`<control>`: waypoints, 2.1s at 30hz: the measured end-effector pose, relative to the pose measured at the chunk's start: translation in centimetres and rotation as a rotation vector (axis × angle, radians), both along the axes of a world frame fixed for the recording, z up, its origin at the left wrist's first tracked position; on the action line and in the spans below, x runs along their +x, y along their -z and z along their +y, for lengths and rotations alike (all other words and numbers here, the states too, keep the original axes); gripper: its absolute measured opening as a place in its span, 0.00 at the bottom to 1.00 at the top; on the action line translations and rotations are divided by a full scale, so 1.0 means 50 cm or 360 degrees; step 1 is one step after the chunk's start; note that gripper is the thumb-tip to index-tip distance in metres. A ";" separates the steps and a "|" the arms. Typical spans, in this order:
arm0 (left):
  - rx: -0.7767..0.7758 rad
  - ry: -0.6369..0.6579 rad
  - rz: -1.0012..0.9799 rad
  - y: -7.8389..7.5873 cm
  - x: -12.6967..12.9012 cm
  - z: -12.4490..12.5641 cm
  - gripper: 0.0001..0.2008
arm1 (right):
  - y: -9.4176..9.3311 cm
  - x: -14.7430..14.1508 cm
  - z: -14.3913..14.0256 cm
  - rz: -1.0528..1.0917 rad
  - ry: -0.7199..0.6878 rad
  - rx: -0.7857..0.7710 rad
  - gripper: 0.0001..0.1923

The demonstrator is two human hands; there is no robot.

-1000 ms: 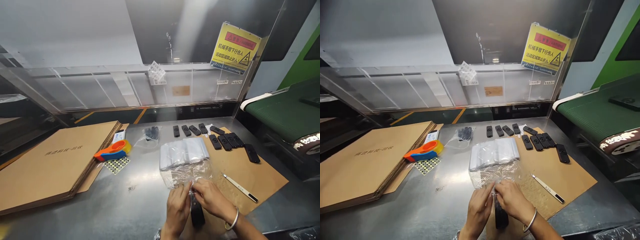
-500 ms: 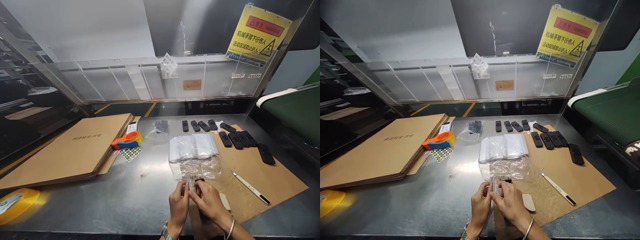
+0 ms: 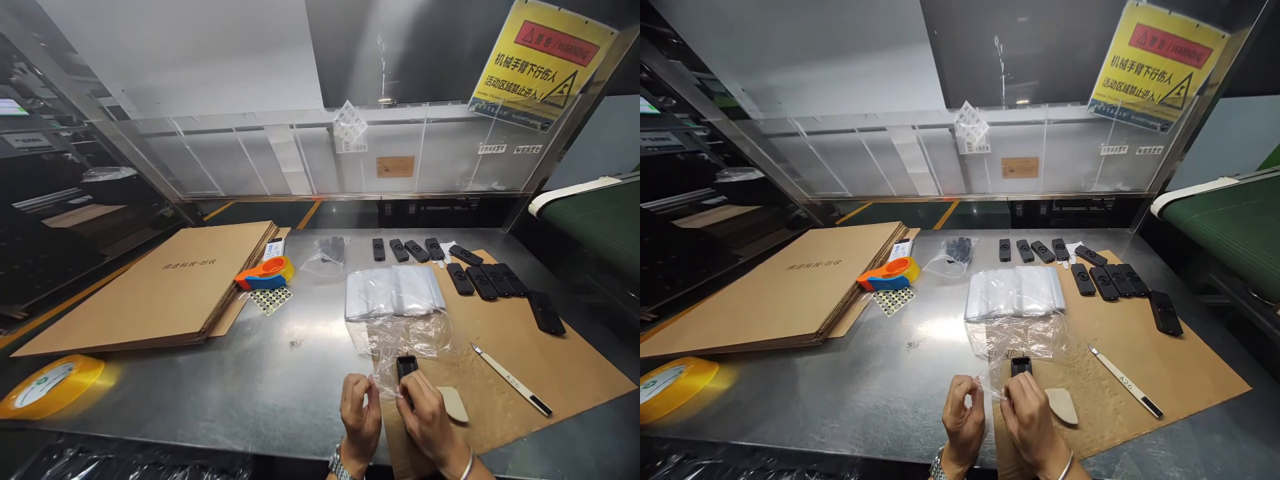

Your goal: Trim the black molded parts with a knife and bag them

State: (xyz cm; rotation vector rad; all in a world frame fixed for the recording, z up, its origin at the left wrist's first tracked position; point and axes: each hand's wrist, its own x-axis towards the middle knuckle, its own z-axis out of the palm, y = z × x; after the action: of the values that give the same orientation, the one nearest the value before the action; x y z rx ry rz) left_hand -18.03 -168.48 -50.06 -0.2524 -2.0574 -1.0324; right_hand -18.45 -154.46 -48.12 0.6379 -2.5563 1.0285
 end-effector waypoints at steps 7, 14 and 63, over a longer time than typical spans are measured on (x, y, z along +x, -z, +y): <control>-0.0148 0.0059 -0.0053 0.022 -0.001 -0.022 0.15 | 0.017 0.035 0.022 -0.0366 0.0155 0.0313 0.13; -0.0306 0.0154 -0.0480 0.028 -0.005 -0.008 0.14 | 0.086 0.081 0.065 -0.0229 0.0653 0.0911 0.18; -0.0660 0.0943 -0.0466 -0.226 -0.050 0.121 0.09 | -0.067 0.062 0.172 -0.0840 0.0208 -0.1125 0.30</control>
State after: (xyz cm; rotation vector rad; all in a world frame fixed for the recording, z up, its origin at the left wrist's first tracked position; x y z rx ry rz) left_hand -20.56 -162.42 -38.79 -1.0254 -2.5276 -1.0054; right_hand -15.32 -145.84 -44.75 -0.0017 -2.2966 2.1086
